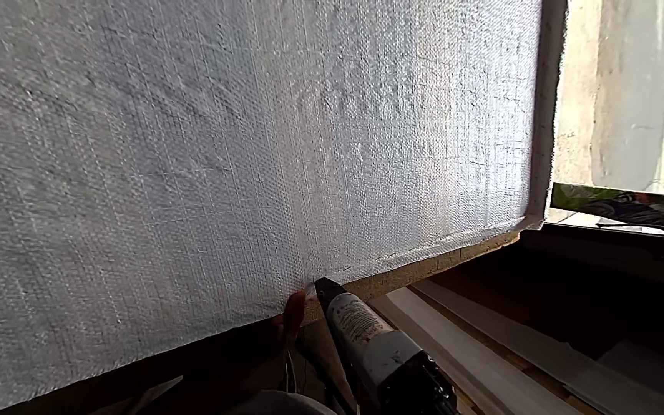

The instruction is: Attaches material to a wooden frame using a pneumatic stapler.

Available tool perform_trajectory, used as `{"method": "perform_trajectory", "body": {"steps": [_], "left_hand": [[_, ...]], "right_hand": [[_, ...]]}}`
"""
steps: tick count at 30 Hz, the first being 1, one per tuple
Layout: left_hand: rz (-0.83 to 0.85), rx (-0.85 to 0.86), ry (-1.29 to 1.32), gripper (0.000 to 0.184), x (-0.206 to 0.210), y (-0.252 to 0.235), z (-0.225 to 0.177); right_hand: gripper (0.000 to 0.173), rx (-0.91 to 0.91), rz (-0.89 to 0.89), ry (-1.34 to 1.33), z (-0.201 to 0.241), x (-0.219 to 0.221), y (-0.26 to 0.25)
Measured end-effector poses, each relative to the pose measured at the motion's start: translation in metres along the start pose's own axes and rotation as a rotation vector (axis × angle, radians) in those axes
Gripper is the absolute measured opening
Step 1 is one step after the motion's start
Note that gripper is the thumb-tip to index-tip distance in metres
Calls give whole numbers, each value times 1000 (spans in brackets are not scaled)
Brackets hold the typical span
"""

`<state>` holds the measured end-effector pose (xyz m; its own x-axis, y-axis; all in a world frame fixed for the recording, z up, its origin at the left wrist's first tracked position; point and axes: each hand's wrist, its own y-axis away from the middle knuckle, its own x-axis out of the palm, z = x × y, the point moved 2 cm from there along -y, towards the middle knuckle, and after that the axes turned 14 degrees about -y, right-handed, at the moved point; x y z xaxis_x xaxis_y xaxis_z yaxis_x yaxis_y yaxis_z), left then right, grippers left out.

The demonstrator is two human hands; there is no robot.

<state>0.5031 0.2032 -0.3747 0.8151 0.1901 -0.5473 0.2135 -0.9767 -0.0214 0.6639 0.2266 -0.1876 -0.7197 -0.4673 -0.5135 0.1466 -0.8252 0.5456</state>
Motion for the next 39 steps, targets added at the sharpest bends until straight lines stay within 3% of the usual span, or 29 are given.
{"method": "perform_trajectory", "body": {"steps": [2,4,6,8,10,14,17,22,28,31,35,38,39], "left_hand": [[115,-153,104,51,-12,3,-5],[154,-469,463,50,-31,11,-7],[20,-705,915,57,-52,23,0],[-67,-833,1034,72,-76,23,9],[-92,-703,842,60,-90,24,14],[-150,-208,295,39,-93,32,31],[-62,-90,171,41,-93,37,52],[22,-63,175,43,-93,36,63],[138,-27,202,48,-91,32,73],[122,13,122,47,-92,29,73],[111,55,-39,45,-102,25,67],[315,-128,162,54,-137,32,64],[300,-244,300,52,-150,41,66]], "right_hand": [[29,-47,33,-48,1,-2,6],[30,-74,8,-78,0,-6,13],[28,-85,-28,-92,-12,-12,16],[24,-89,-52,-106,-32,-17,13],[24,-117,-52,-113,-33,-17,5],[22,-240,-121,-2,-7,0,-5],[22,-215,-138,28,1,17,-3],[21,-107,-215,-23,9,43,13],[21,-48,-158,-33,27,77,24],[20,-51,-129,-88,35,91,32],[31,3,-79,-66,50,114,36],[30,6,-18,-134,59,115,45],[26,2,-26,-134,60,115,49]]}}
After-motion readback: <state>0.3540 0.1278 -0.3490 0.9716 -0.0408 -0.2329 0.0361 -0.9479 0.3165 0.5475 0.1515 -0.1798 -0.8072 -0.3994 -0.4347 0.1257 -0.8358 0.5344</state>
